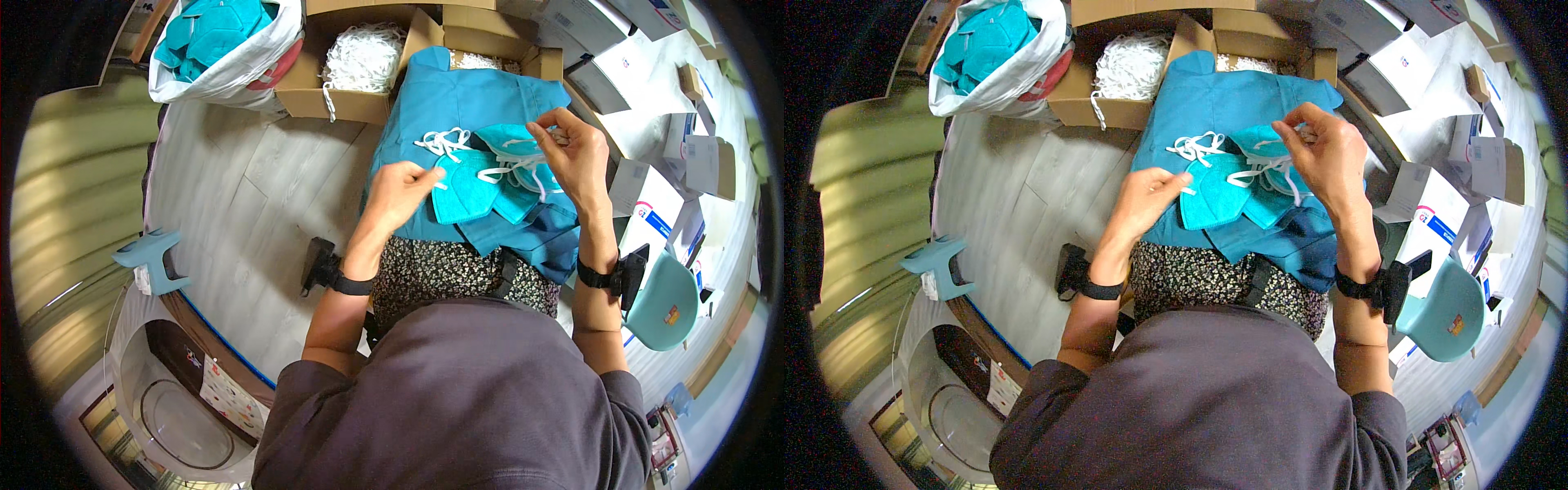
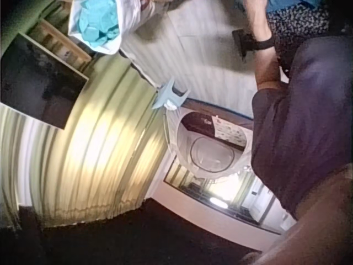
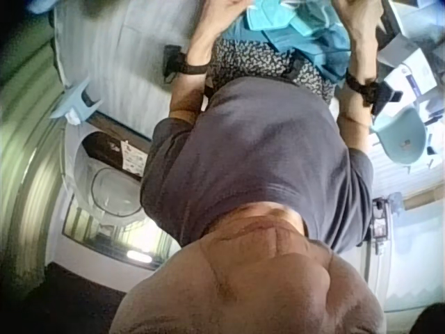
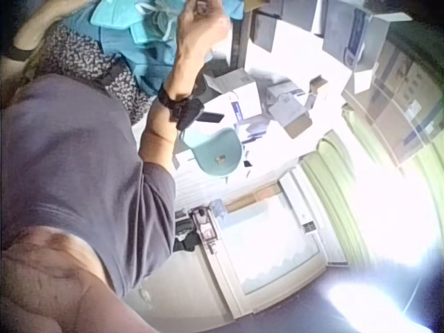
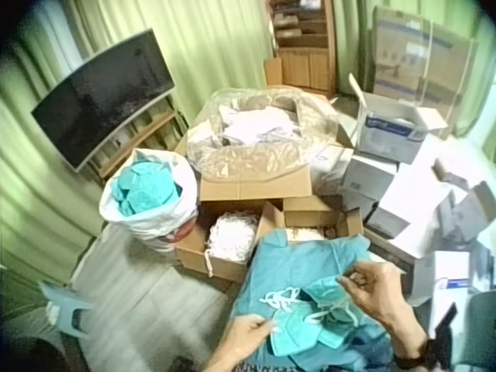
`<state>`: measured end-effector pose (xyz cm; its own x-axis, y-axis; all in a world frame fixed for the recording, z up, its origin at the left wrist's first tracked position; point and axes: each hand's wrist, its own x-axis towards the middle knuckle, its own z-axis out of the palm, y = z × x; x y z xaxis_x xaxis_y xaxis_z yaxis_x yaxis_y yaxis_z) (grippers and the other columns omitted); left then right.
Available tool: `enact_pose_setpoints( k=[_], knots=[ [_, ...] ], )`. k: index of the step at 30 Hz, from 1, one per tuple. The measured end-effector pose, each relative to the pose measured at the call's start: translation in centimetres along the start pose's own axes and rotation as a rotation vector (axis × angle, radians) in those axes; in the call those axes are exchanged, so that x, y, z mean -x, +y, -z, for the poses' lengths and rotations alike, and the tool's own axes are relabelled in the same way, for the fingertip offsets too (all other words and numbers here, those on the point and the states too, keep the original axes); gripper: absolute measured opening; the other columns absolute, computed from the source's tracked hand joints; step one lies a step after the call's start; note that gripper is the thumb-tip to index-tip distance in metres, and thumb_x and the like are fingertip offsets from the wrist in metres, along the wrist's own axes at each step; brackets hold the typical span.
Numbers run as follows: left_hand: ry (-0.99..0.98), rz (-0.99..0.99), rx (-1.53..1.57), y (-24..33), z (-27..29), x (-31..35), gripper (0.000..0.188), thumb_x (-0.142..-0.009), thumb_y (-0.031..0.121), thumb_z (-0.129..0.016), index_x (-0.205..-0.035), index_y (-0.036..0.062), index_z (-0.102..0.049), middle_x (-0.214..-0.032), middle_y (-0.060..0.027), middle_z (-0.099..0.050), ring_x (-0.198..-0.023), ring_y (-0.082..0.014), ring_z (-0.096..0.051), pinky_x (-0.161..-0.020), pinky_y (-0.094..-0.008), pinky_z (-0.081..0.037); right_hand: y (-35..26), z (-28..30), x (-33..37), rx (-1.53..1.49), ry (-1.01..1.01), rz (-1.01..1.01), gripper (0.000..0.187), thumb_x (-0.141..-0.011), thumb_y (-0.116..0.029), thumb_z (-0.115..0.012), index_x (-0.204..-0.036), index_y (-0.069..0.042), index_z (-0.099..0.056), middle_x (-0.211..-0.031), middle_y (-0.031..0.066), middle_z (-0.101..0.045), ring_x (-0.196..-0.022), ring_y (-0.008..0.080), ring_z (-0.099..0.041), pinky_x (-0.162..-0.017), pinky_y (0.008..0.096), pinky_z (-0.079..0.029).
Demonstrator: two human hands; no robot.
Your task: Inspecting and organizing surgical masks from various boxes and bags.
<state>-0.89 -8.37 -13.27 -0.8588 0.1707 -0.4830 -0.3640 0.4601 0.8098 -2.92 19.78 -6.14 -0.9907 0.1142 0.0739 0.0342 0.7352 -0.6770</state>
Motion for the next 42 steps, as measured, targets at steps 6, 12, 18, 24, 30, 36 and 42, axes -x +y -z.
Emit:
enact_pose_setpoints(
  k=[6,12,18,24,30,36,42],
  knots=[
    [0.102,-0.057,0.589,2.5,-0.4,1.8,0.012,-0.09,0.013,-0.071,-0.091,0.0013,-0.068,-0.074,0.0008,-0.066,-0.053,0.0004,-0.042,-0.046,-0.0184,-0.029,-0.4,1.4,0.2,0.235,0.261,0.037,0.021,-0.084,-0.028,-0.075,-0.091,-0.009,-0.069,-0.072,0.0109,-0.069,-0.063,0.022,-0.067,-0.057,0.0352,-0.049],
    [0.154,-0.062,0.965,5.5,-0.2,1.9,0.009,-0.091,0.011,-0.069,-0.09,0.0022,-0.067,-0.06,0.01,-0.045,-0.048,0.0002,-0.031,-0.043,-0.0208,-0.02,-1.9,0.0,1.6,-0.523,-0.276,-0.125,0.032,-0.091,-0.028,-0.07,-0.101,0.002,-0.067,-0.081,0.0025,-0.066,-0.074,0.0086,-0.057,-0.064,0.0236,-0.046],
    [0.215,-0.287,0.472,6.2,-2.4,1.0,0.024,-0.091,0.014,-0.07,-0.111,0.0032,-0.063,-0.062,0.0108,-0.04,-0.055,0.0008,-0.032,-0.048,-0.0202,-0.022,-4.7,-1.1,1.7,-0.758,0.016,-0.063,0.023,-0.097,-0.016,-0.064,-0.109,0.003,-0.067,-0.091,-0.0002,-0.068,-0.078,0.0046,-0.056,-0.07,0.0221,-0.047],
    [0.002,-0.6,0.43,9.2,-0.4,-0.9,0.025,-0.09,0.014,-0.071,-0.112,0.004,-0.062,-0.062,0.0104,-0.034,-0.057,-0.0002,-0.029,-0.051,-0.0211,-0.021,-4.1,2.5,0.3,-0.753,-0.167,-0.12,0.027,-0.096,-0.02,-0.064,-0.109,0.004,-0.066,-0.092,0.0034,-0.069,-0.079,0.0069,-0.06,-0.073,0.0229,-0.049],
    [-0.213,-0.468,0.549,9.2,-1.0,-2.2,0.015,-0.091,0.016,-0.071,-0.097,0.0051,-0.063,-0.065,0.0105,-0.047,-0.058,0.0018,-0.036,-0.05,-0.0188,-0.025,-2.8,3.1,-0.2,-0.849,-0.232,-0.22,0.028,-0.096,-0.02,-0.063,-0.109,0.004,-0.066,-0.093,0.006,-0.07,-0.078,0.0092,-0.064,-0.073,0.0236,-0.051],
    [-0.324,-0.422,0.582,9.0,-1.8,-2.2,0.016,-0.089,0.018,-0.074,-0.096,0.0048,-0.068,-0.064,0.0123,-0.048,-0.057,0.0027,-0.036,-0.05,-0.0179,-0.026,-2.0,3.1,-1.2,-1.003,-0.244,-0.353,0.026,-0.096,-0.018,-0.061,-0.107,0.005,-0.065,-0.093,0.0104,-0.071,-0.075,0.0145,-0.068,-0.07,0.0263,-0.056],
    [-0.343,-0.427,0.493,9.0,-2.7,-1.7,0.017,-0.087,0.018,-0.075,-0.096,0.0042,-0.068,-0.062,0.0134,-0.045,-0.057,0.0029,-0.034,-0.05,-0.0174,-0.025,-1.5,2.6,-1.7,-1.06,-0.247,-0.417,0.03,-0.095,-0.019,-0.061,-0.11,0.008,-0.062,-0.098,0.0126,-0.07,-0.079,0.016,-0.069,-0.074,0.0271,-0.056]
  ],
)
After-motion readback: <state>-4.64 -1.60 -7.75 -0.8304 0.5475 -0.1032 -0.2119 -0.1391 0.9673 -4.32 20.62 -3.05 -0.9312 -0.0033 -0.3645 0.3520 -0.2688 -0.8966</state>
